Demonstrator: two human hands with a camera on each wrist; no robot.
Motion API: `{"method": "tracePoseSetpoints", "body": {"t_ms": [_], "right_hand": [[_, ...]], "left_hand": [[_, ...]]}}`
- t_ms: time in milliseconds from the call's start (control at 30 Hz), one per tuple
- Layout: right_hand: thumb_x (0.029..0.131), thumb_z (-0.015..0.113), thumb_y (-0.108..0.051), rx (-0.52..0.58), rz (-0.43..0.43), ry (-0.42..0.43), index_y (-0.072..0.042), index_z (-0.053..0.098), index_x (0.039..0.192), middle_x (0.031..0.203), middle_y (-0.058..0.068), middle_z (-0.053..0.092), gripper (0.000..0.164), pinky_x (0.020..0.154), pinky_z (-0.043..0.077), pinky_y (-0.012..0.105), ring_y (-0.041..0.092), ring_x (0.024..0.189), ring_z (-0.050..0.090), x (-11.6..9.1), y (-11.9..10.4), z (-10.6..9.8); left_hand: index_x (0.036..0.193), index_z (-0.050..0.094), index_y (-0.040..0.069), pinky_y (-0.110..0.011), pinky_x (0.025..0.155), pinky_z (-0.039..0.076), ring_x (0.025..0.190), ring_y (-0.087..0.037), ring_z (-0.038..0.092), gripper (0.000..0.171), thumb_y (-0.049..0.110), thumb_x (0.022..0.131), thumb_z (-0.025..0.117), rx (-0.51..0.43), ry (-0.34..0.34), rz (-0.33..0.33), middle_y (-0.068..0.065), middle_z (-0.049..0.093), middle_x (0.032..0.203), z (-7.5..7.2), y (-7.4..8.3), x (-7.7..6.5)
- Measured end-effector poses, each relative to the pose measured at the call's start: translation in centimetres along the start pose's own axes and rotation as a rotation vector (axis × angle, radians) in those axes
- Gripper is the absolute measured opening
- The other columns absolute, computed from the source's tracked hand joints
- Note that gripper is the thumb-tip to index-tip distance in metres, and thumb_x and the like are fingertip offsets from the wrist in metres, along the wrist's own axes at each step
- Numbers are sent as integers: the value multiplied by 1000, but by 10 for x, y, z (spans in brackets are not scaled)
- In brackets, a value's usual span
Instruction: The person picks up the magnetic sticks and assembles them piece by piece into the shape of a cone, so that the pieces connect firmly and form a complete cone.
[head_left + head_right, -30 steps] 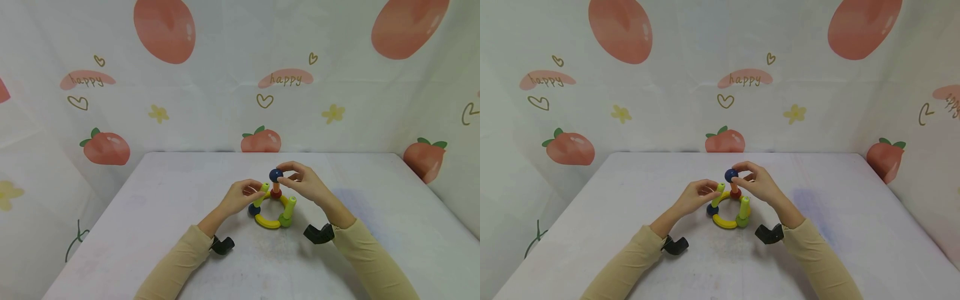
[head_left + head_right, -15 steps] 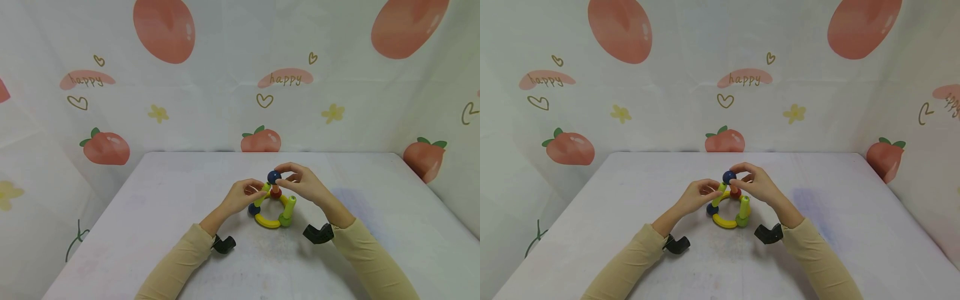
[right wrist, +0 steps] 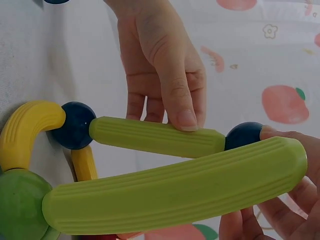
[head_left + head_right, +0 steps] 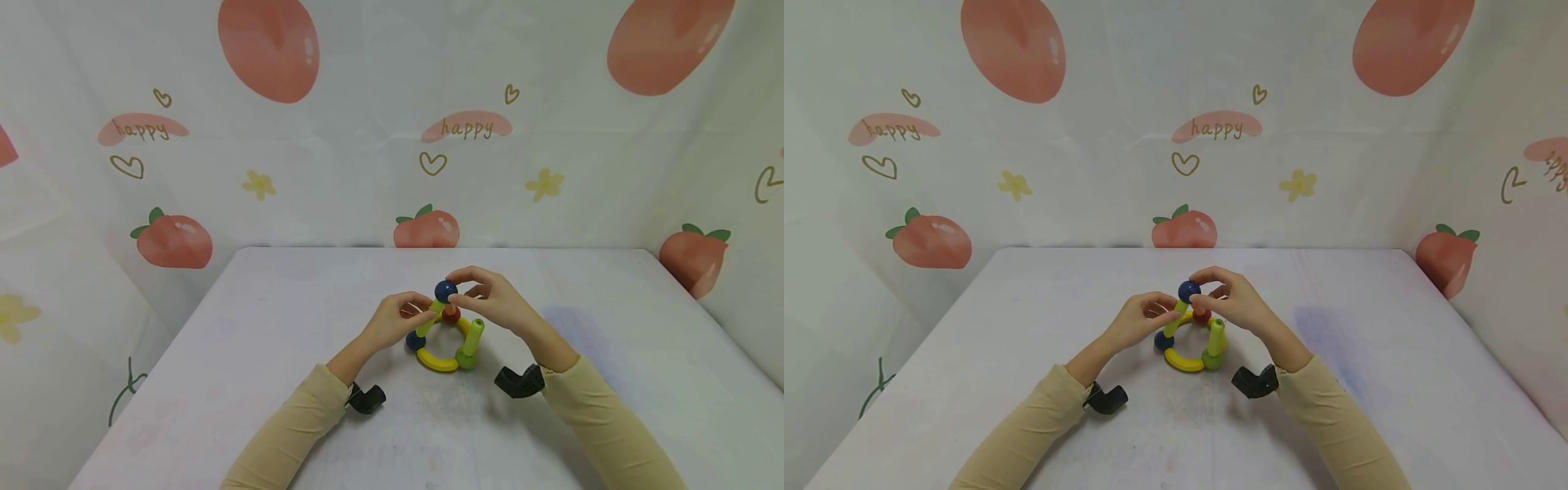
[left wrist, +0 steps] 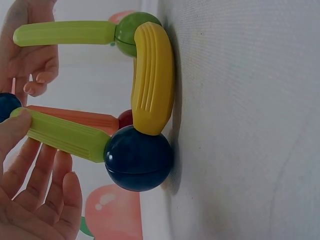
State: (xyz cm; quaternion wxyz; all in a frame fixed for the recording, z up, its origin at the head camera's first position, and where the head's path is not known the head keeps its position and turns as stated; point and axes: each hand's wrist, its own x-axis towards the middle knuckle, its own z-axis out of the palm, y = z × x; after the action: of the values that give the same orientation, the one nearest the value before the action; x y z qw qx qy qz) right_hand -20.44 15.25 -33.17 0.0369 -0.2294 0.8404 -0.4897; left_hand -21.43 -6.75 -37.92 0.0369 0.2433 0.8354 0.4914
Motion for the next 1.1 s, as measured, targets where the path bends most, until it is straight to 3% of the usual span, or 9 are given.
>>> {"method": "tracePoseSetpoints", "body": {"t_ms": [200, 367, 600, 800, 933, 1100], "right_hand": [[90, 62, -16, -19, -22, -16, -5, 54, 125, 126, 16, 57, 38, 87, 49, 31, 28, 105, 58, -2, 4, -6], [92, 59, -17, -24, 26, -45, -6, 55, 121, 120, 20, 57, 32, 79, 52, 30, 30, 96, 63, -8, 11, -18], [92, 58, -13, -58, 17, -293, -1, 58, 115, 115, 24, 58, 26, 80, 51, 26, 29, 96, 61, -17, 25, -35], [88, 61, -10, -42, -15, -455, 2, 55, 118, 118, 20, 56, 33, 79, 51, 25, 16, 91, 62, -21, 36, -37], [86, 64, -9, 12, -60, -482, 5, 54, 117, 114, 20, 57, 35, 77, 52, 26, 13, 85, 63, -19, 38, -32], [85, 67, -15, -4, -26, -446, -2, 59, 110, 103, 6, 59, 29, 75, 52, 25, 12, 83, 61, -16, 38, -25]], "left_hand": [[107, 66, 7, -23, 81, 51, 93, -20, 62, 26, 23, 87, 66, -8, 1, -4, -9, 68, 104, 0, 1, 0], [107, 65, 7, -21, 80, 50, 92, -20, 62, 26, 23, 87, 66, -7, 2, -3, -10, 67, 104, 0, 2, 0], [107, 65, 7, -19, 79, 49, 92, -19, 62, 26, 23, 87, 65, 0, 1, -13, -9, 67, 104, 0, 3, -1], [107, 65, 6, -19, 79, 49, 92, -20, 62, 26, 23, 87, 66, -2, 4, -12, -10, 67, 104, 0, 4, -2], [106, 66, 6, -19, 79, 49, 92, -20, 62, 25, 22, 87, 66, -5, 6, -8, -10, 67, 103, 0, 4, -2], [107, 65, 5, -18, 79, 49, 93, -20, 62, 26, 22, 87, 65, -7, 4, -5, -11, 68, 104, -1, 4, -2]]}}
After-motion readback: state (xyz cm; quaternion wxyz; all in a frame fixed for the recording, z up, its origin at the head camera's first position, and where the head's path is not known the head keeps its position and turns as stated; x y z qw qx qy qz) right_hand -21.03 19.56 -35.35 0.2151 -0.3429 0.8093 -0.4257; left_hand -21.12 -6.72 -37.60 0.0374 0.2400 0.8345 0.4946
